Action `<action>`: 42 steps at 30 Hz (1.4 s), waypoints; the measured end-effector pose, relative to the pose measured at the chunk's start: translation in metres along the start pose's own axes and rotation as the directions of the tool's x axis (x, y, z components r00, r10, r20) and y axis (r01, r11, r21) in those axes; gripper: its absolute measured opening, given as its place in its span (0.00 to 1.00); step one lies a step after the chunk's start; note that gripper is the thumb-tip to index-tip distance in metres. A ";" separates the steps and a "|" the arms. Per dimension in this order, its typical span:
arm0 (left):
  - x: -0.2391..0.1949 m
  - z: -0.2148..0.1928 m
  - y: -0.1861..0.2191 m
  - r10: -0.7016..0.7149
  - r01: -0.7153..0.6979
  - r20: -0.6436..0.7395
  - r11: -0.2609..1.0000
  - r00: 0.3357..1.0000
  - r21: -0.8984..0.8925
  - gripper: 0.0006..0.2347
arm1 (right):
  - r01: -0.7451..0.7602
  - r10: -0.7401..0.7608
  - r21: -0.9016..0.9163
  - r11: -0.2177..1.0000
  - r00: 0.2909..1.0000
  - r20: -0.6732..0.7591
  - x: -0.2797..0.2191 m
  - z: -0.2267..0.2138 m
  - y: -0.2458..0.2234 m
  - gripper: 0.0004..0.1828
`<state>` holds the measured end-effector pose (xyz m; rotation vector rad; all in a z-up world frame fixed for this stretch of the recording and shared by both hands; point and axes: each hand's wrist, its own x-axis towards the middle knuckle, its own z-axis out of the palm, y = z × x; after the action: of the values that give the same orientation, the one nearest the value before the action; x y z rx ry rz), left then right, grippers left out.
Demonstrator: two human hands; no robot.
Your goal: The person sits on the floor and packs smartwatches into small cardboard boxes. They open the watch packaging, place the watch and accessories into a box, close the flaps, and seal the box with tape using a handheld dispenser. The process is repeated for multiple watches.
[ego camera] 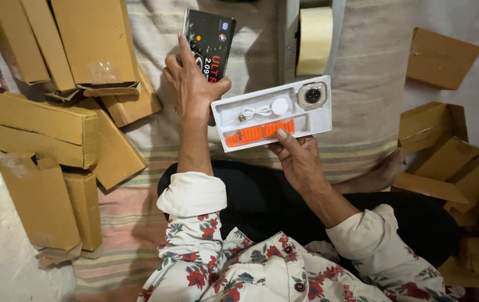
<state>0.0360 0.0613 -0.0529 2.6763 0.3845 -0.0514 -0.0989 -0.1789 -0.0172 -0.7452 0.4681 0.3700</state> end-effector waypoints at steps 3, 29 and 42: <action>0.003 0.003 0.000 0.018 -0.018 -0.015 0.999 1.000 -0.033 0.57 | -0.035 0.033 -0.040 0.999 0.998 -0.054 0.000 0.001 -0.003 0.07; 0.002 0.001 0.006 0.024 -0.025 -0.072 1.000 0.997 -0.011 0.56 | 0.035 -0.045 -0.187 0.982 0.998 -0.048 -0.004 0.004 -0.011 0.17; -0.023 -0.115 0.025 0.436 -0.434 -0.064 0.852 0.898 -0.292 0.44 | 0.132 -0.146 -0.255 0.958 0.989 -0.039 0.013 -0.006 -0.031 0.10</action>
<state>0.0183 0.0826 0.0636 2.3933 -0.2131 0.1284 -0.0748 -0.2025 -0.0110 -1.0322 0.4237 0.2794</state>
